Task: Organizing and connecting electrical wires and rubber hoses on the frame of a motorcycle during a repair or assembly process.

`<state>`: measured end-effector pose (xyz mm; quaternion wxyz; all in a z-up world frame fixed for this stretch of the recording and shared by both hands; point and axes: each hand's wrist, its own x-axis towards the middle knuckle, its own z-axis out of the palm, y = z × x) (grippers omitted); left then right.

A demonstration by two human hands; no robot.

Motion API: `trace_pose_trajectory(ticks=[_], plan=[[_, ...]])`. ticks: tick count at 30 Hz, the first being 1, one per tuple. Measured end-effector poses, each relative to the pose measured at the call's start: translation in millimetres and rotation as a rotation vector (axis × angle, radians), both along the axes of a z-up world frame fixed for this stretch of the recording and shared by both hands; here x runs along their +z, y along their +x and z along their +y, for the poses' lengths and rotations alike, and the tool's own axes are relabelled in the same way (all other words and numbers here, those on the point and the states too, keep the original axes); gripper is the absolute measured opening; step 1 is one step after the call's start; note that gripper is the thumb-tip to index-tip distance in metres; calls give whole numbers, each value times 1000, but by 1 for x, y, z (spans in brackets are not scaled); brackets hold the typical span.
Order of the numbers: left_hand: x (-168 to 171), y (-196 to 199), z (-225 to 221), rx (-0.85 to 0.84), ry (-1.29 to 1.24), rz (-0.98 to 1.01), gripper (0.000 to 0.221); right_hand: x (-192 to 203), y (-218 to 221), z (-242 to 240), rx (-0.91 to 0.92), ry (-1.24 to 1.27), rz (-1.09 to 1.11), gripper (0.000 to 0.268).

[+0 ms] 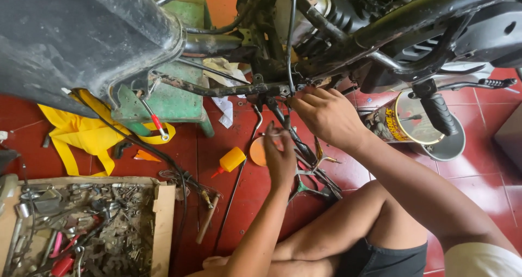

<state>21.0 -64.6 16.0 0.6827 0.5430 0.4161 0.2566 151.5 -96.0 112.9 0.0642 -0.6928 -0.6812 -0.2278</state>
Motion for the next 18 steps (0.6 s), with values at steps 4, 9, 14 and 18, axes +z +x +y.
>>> trace_pose_trajectory(ticks=[4,9,14,18], plan=[[-34,19,-41,-446,-247,202,92,-3,5,2,13,-7,93,17],[-12,39,-40,-550,-335,79,78,-6,10,7,30,8,205,13],[-15,44,-30,-555,-265,86,65,-2,-6,13,-29,31,168,14],[-20,38,-20,-555,-203,107,56,11,-15,10,-105,48,187,13]])
